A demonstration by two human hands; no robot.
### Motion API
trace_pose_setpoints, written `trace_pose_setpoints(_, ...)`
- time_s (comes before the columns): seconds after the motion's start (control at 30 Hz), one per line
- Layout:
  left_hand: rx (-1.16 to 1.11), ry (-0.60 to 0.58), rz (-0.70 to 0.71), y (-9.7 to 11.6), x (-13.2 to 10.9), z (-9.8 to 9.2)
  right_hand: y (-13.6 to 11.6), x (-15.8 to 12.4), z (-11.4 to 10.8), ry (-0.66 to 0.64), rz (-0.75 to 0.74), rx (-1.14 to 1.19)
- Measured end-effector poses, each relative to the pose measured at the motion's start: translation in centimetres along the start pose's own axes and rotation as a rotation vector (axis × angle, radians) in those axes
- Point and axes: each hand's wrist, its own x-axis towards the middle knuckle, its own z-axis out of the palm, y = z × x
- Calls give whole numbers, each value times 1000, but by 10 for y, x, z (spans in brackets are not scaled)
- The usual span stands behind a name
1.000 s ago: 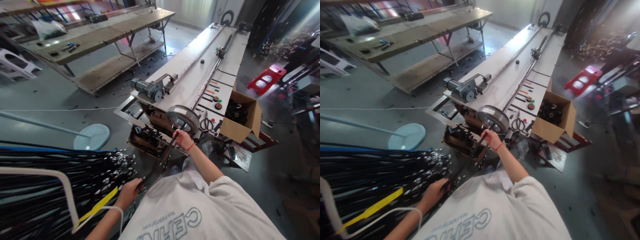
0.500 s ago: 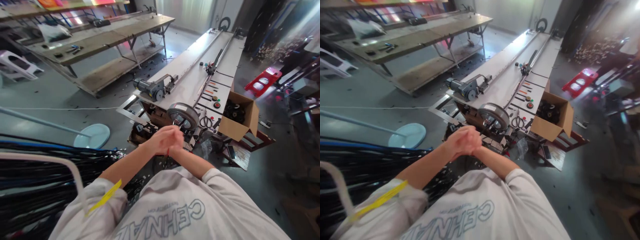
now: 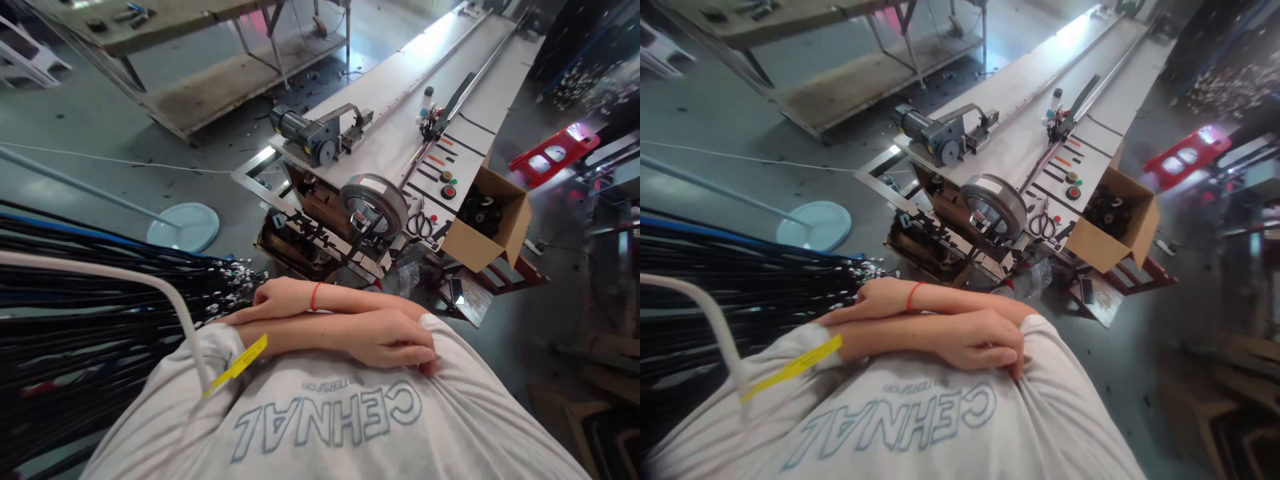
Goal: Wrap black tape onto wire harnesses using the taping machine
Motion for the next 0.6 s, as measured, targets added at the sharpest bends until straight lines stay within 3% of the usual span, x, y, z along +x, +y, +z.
trace_pose_setpoints(0.07,21,-26,19,-3,-1,0,3,-5,1,46,-5,-28)
trace_pose_setpoints(0.2,94,-25,23,-6,-1,2,9,-5,2,-67,-139,155)
trace_pose_setpoints(0.33,185,61,89,-2,-3,2,11,-7,1,-23,-61,31)
trace_pose_setpoints(0.5,188,90,15,6,-5,0,14,-12,2,-50,-153,135)
trace_pose_setpoints(0.6,177,92,-60,7,-5,-1,17,-10,4,-32,-96,53)
